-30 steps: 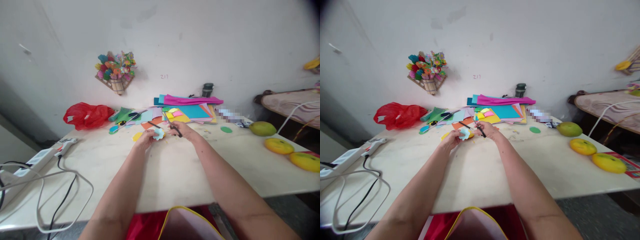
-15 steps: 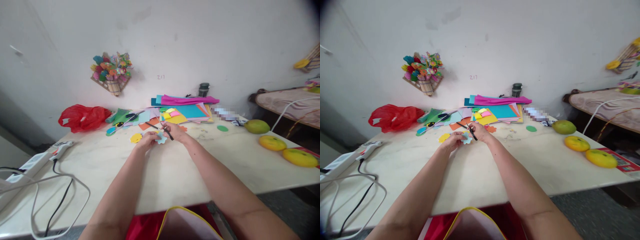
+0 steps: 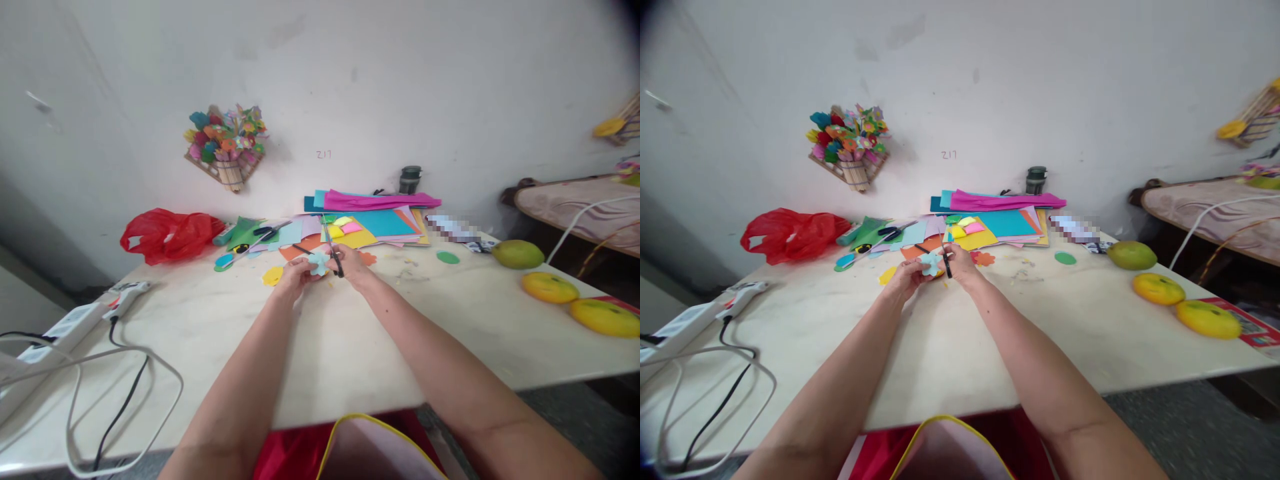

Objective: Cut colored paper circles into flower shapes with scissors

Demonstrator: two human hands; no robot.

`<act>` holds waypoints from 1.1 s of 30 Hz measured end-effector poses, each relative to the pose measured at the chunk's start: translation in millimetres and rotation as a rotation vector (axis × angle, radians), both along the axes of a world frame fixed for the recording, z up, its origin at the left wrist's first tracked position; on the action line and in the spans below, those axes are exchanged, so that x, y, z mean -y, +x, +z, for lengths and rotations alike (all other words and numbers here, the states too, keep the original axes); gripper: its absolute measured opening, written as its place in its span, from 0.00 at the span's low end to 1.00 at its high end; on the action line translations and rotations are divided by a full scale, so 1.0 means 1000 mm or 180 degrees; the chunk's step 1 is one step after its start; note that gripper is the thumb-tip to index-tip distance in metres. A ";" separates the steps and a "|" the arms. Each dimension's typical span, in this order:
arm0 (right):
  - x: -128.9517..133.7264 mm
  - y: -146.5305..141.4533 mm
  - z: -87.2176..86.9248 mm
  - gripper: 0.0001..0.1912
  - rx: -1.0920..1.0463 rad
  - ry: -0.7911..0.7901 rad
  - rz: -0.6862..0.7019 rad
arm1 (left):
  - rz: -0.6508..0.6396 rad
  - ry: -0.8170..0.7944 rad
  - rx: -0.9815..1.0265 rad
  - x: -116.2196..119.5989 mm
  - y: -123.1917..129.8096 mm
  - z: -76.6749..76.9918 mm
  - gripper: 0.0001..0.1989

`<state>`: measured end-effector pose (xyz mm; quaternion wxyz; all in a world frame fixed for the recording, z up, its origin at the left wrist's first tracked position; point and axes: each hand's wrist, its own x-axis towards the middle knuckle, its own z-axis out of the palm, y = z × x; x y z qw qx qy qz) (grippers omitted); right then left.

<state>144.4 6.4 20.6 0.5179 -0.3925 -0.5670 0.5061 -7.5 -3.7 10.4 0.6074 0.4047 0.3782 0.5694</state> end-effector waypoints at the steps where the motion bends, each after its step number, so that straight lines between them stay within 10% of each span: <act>1: 0.000 0.000 0.000 0.17 -0.0014 0.0002 -0.0025 | 0.0044 0.0035 0.0005 0.000 0.000 0.000 0.09; 22: 0.002 0.046 0.019 0.17 0.1590 0.0112 0.1612 | 0.0709 -0.0248 0.0961 -0.012 -0.014 -0.002 0.07; 33: 0.007 0.038 0.020 0.16 0.1602 -0.0097 0.1580 | 0.0615 -0.0359 0.0922 -0.009 -0.011 -0.001 0.08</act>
